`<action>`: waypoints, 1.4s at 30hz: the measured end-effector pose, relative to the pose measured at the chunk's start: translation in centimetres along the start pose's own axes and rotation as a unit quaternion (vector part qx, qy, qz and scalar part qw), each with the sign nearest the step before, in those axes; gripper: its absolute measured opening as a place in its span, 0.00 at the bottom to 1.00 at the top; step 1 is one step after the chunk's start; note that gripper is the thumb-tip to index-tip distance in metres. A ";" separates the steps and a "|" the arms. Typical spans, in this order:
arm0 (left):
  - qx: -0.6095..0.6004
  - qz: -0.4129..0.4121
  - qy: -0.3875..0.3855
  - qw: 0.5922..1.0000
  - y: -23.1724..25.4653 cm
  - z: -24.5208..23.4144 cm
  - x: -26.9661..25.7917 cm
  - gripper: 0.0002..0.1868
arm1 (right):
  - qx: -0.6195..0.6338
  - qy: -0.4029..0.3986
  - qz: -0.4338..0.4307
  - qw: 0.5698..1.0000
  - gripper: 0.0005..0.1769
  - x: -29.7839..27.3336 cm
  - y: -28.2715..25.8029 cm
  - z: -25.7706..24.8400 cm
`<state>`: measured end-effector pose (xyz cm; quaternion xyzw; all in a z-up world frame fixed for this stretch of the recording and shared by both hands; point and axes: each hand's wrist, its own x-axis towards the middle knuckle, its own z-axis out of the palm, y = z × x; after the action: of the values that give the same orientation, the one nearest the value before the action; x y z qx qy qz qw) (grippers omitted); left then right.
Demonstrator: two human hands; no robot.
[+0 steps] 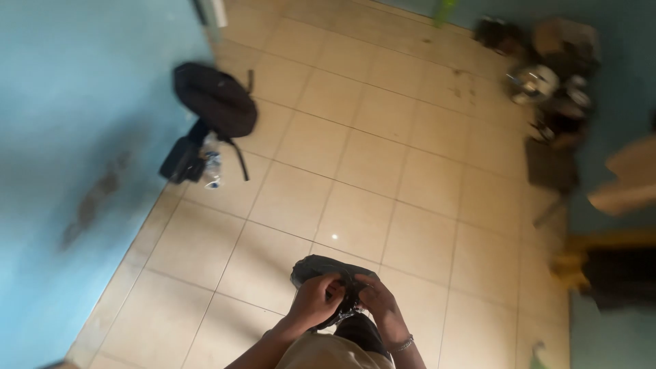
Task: Tidying a cluttered room by picking up empty water bottles, putting them in a trash bag, and organizing clothes.
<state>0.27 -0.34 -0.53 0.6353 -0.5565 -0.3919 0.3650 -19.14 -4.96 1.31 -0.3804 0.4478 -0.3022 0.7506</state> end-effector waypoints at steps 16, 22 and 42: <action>0.046 -0.255 0.285 0.923 -1.7 -0.5 10.2 0.34 | -0.079 -0.185 0.071 0.977 0.25 21.9 -11.2 -1.9; 0.054 -0.318 0.368 0.872 -2.7 -5.6 11.9 0.33 | -0.034 -0.184 0.050 0.981 0.18 28.3 -13.5 2.4; 0.262 -0.423 0.377 0.781 -14.3 -30.0 22.3 0.35 | -0.049 -0.251 0.032 0.966 0.21 49.5 -13.1 24.3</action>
<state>35.09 -20.01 -2.63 0.9752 -0.1306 -0.0751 0.1623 21.90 -43.88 -2.04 -0.4659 0.2718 -0.1504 0.8285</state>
